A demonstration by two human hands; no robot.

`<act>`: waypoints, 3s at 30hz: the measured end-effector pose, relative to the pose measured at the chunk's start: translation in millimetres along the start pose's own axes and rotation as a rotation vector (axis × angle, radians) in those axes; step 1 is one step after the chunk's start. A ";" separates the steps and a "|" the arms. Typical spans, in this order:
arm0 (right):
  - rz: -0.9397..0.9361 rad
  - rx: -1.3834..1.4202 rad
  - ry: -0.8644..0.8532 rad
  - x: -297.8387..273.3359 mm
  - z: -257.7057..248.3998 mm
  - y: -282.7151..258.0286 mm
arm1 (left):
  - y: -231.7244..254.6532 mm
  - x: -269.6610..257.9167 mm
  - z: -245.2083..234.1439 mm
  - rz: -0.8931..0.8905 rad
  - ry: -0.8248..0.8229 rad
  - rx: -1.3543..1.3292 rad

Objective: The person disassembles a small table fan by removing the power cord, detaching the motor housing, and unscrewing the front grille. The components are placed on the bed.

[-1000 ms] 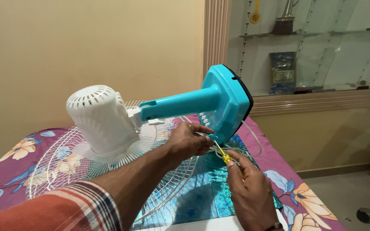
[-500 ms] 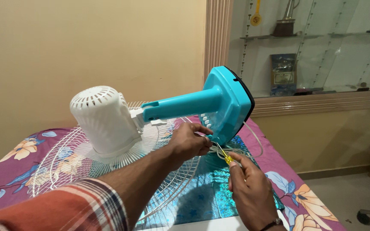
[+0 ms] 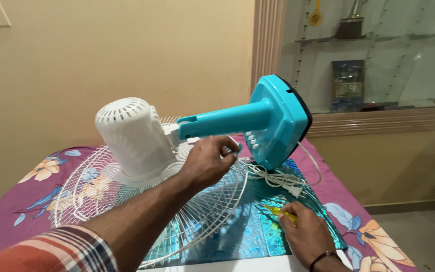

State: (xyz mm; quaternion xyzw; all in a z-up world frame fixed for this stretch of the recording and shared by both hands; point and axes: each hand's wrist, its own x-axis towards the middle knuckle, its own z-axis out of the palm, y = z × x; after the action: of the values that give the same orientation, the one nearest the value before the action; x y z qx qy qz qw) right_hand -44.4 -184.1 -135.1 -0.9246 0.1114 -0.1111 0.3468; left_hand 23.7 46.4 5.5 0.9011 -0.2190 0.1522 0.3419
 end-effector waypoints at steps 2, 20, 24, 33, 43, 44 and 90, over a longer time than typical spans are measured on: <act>-0.045 -0.037 0.032 9.4 6.0 -2.1 | -2.9 -4.3 -0.4 -0.039 -0.034 0.011; -0.306 -0.088 -0.032 73.2 16.1 -64.9 | -25.4 -5.5 7.4 0.132 0.083 0.051; -0.253 -0.040 -0.096 99.4 24.8 -74.8 | -33.0 -5.2 10.1 0.069 0.072 0.071; -0.358 -0.161 -0.198 128.1 41.8 -73.9 | -45.3 4.1 9.4 0.059 0.094 0.087; -0.422 -0.217 -0.166 137.2 49.5 -68.1 | -51.9 10.6 12.7 0.016 0.087 0.015; -0.431 -0.208 -0.165 135.5 48.4 -68.9 | -52.7 11.0 12.9 0.002 0.084 0.006; 0.098 0.020 0.013 24.2 -40.0 38.9 | -28.4 10.6 17.6 -0.100 0.097 0.393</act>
State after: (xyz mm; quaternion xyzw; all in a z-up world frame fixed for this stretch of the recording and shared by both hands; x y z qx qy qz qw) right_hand -37.8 -244.2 -128.5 -0.9138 0.1575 -0.1012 0.3604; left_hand 49.2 50.3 -18.4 0.9518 -0.1235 0.2182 0.1769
